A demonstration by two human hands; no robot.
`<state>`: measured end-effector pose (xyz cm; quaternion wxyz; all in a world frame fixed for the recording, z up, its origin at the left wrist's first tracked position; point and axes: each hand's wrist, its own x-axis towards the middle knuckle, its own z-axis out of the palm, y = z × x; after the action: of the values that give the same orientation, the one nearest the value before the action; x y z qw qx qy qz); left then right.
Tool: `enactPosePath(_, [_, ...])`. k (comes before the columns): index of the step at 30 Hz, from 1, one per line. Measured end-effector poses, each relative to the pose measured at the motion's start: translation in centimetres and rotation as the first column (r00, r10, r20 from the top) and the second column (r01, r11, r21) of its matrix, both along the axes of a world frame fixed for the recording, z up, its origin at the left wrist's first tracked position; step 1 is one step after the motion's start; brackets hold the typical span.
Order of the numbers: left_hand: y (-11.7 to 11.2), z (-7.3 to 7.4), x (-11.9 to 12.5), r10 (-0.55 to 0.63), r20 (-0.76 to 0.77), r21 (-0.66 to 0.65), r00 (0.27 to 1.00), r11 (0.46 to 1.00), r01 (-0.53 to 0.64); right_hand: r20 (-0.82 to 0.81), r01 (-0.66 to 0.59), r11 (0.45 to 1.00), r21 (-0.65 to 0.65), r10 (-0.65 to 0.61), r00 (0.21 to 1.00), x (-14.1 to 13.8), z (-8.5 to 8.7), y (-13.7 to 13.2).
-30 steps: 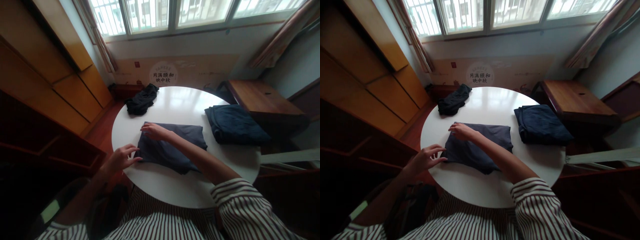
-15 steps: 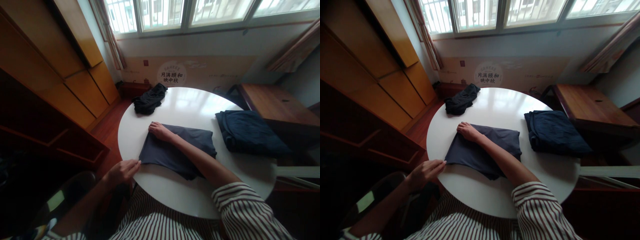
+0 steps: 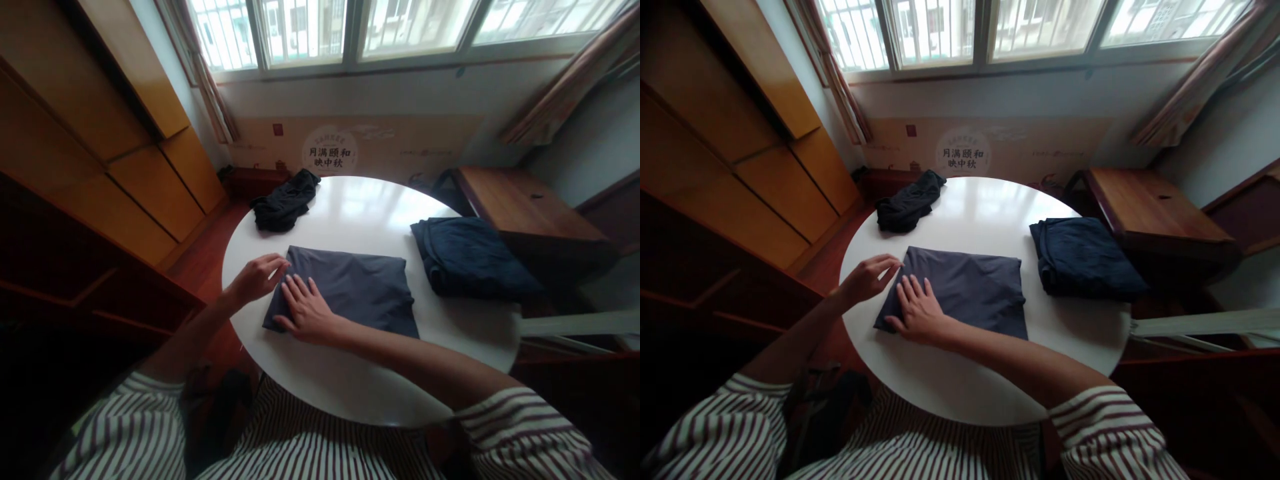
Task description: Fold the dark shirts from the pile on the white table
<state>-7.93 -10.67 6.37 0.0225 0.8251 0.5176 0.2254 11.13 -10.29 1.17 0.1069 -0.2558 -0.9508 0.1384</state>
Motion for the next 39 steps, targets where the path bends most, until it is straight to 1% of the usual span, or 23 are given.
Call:
enactPosePath(1, [1.8, -0.2, 0.6, -0.073, 0.001, -0.051, 0.997, 0.996, 0.073, -0.008, -0.025, 1.000, 0.014, 0.025, 1.000, 0.4, -0.2, -1.7])
enactPosePath(3, [4.9, -0.9, 2.3, -0.225, -0.026, -0.152, 0.974, 0.964, 0.218, -0.033, -0.079, 0.996, 0.040, 0.081, 0.996, 1.2, -0.2, -4.6])
enactPosePath(5, [7.3, -1.8, 4.3, -0.333, -0.059, -0.203, 0.941, 0.927, 0.315, -0.072, -0.137, 0.990, 0.045, 0.140, 0.988, 1.9, 0.3, -6.3])
enactPosePath(7, [9.0, -2.7, 6.4, -0.401, -0.077, -0.198, 0.913, 0.904, 0.380, -0.120, -0.207, 0.978, 0.016, 0.207, 0.971, 2.5, 1.5, -6.3])
enactPosePath(8, [9.7, -3.1, 7.4, -0.415, -0.081, -0.188, 0.906, 0.899, 0.395, -0.143, -0.221, 0.975, -0.002, 0.218, 0.965, 2.9, 2.3, -5.7])
enactPosePath(9, [10.2, -3.4, 8.3, -0.415, -0.088, -0.187, 0.905, 0.900, 0.394, -0.166, -0.202, 0.979, -0.008, 0.198, 0.966, 3.4, 3.2, -4.6])
enactPosePath(10, [10.6, -3.7, 9.1, -0.406, -0.102, -0.201, 0.908, 0.902, 0.381, -0.191, -0.143, 0.990, 0.003, 0.141, 0.972, 4.1, 3.9, -3.2])
enactPosePath(11, [11.0, -4.0, 9.7, -0.387, -0.123, -0.224, 0.914, 0.908, 0.355, -0.215, -0.039, 0.999, 0.030, 0.045, 0.976, 5.0, 4.4, -1.7])
enactPosePath(12, [11.2, -4.2, 10.1, -0.362, -0.148, -0.252, 0.920, 0.914, 0.319, -0.242, 0.092, 0.993, 0.071, -0.072, 0.968, 6.1, 4.6, -0.1])
enactPosePath(14, [11.6, -4.7, 10.6, -0.316, -0.189, -0.304, 0.930, 0.919, 0.250, -0.238, 0.329, 0.937, 0.120, -0.294, 0.926, 8.8, 4.0, 2.4])
enactPosePath(15, [11.6, -4.8, 10.7, -0.298, -0.199, -0.319, 0.934, 0.921, 0.226, -0.190, 0.396, 0.909, 0.129, -0.369, 0.910, 10.2, 3.2, 3.1])
enactPosePath(17, [11.7, -5.1, 10.6, -0.262, -0.199, -0.320, 0.944, 0.928, 0.190, -0.062, 0.454, 0.880, 0.139, -0.450, 0.891, 13.1, 1.3, 3.3])
enactPosePath(20, [11.5, -5.3, 10.6, -0.235, -0.189, -0.296, 0.954, 0.940, 0.173, 0.044, 0.486, 0.859, 0.162, -0.498, 0.866, 16.2, -1.2, 1.5])
enactPosePath(22, [11.2, -5.2, 10.6, -0.240, -0.178, -0.248, 0.954, 0.949, 0.193, 0.057, 0.520, 0.838, 0.163, -0.534, 0.843, 17.3, -1.8, 0.1])
enactPosePath(24, [10.8, -5.0, 10.7, -0.291, -0.162, -0.195, 0.943, 0.946, 0.259, 0.052, 0.551, 0.820, 0.154, -0.564, 0.824, 17.9, -1.6, -0.7])
enactPosePath(25, [10.6, -4.9, 10.8, -0.331, -0.154, -0.184, 0.931, 0.935, 0.302, 0.044, 0.548, 0.823, 0.150, -0.559, 0.828, 18.0, -1.3, -1.0])
enactPosePath(27, [10.2, -4.7, 10.8, -0.408, -0.147, -0.199, 0.901, 0.904, 0.377, 0.023, 0.469, 0.872, 0.138, -0.476, 0.879, 18.0, -0.3, -1.4])
enactPosePath(29, [10.0, -4.6, 10.8, -0.445, -0.151, -0.240, 0.883, 0.883, 0.404, 0.014, 0.287, 0.953, 0.095, -0.289, 0.957, 17.7, 0.7, -2.3])
enactPosePath(30, [10.0, -4.6, 10.8, -0.450, -0.155, -0.258, 0.880, 0.878, 0.403, 0.015, 0.182, 0.982, 0.057, -0.183, 0.983, 17.4, 1.2, -2.9])
enactPosePath(31, [10.1, -4.6, 10.8, -0.453, -0.160, -0.273, 0.877, 0.874, 0.401, 0.014, 0.092, 0.996, 0.010, -0.092, 0.996, 17.2, 1.6, -3.7])
enactPosePath(33, [10.2, -4.7, 10.9, -0.458, -0.160, -0.292, 0.874, 0.868, 0.402, 0.007, -0.028, 0.996, -0.082, 0.029, 1.000, 16.8, 2.2, -5.4])
enactPosePath(36, [10.3, -4.7, 10.9, -0.436, -0.133, -0.285, 0.890, 0.877, 0.387, -0.013, -0.104, 0.980, -0.169, 0.103, 0.995, 16.7, 2.5, -7.7])
enactPosePath(39, [10.7, -4.5, 9.9, -0.313, -0.090, -0.243, 0.945, 0.927, 0.284, -0.050, -0.158, 0.972, -0.173, 0.152, 0.987, 17.0, 2.5, -8.7])
